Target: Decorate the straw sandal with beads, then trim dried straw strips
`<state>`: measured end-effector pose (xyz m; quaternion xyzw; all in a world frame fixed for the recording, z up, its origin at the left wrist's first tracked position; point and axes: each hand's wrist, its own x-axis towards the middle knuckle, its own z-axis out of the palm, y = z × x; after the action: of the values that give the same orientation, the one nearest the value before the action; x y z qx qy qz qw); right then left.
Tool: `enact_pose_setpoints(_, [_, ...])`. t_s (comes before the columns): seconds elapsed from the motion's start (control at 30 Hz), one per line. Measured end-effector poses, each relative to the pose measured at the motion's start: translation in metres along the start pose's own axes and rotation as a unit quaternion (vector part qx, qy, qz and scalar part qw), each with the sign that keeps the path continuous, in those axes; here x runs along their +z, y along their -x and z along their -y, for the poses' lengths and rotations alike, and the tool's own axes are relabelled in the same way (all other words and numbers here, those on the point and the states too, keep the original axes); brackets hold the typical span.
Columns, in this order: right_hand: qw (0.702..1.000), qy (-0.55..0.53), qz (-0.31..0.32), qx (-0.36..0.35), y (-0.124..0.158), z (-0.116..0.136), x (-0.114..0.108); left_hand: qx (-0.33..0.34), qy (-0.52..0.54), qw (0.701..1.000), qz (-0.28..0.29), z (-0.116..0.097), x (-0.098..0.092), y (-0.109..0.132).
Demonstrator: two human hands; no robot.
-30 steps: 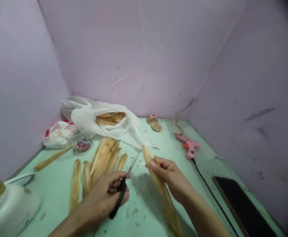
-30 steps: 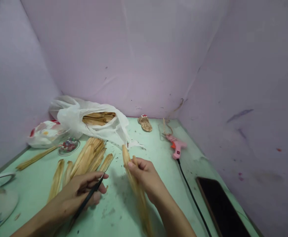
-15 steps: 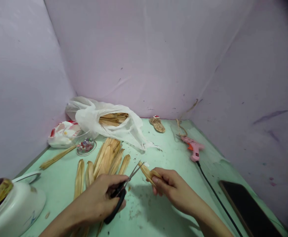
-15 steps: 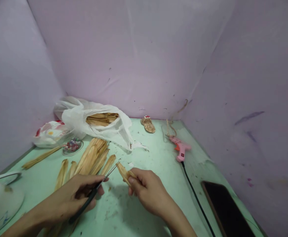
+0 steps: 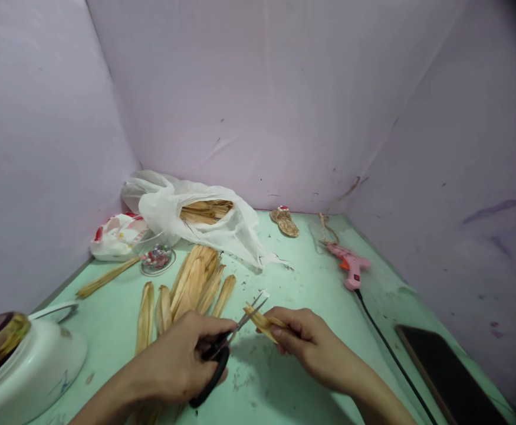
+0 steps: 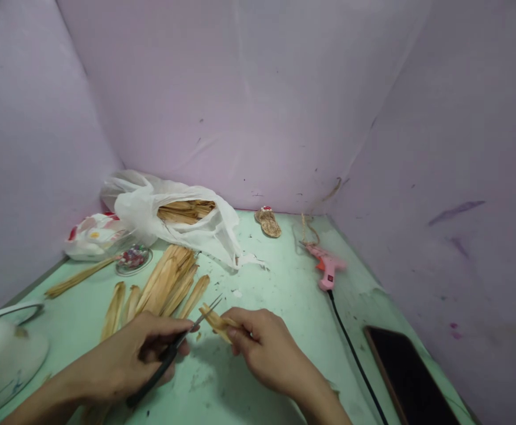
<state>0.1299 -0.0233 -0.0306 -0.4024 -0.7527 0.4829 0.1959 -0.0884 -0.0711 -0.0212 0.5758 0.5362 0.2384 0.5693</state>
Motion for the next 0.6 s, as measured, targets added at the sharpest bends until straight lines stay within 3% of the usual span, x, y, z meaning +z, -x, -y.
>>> enact_pose_setpoints(0.23, [1.000,-0.004,0.003,0.005,0.0015,-0.0032,-0.0019,0.027,0.011,0.999,0.028,-0.0076,0.0022,-0.0011])
enact_pose_setpoints(0.43, [0.999,-0.023,0.004,0.023,0.0016,-0.0030,-0.0050,-0.048,0.051,0.998,0.004,-0.0014,0.0005,-0.0041])
enact_pose_setpoints(0.53, [0.994,-0.104,-0.019,0.035,0.0008,0.0002,-0.0035,-0.071,0.083,0.994,-0.032,-0.0037,-0.0016,-0.0057])
enact_pose_setpoints(0.6, [0.973,-0.222,-0.054,0.040,0.0003,0.0028,-0.0027,-0.064,0.113,0.989,-0.065,-0.0063,-0.0028,-0.0061])
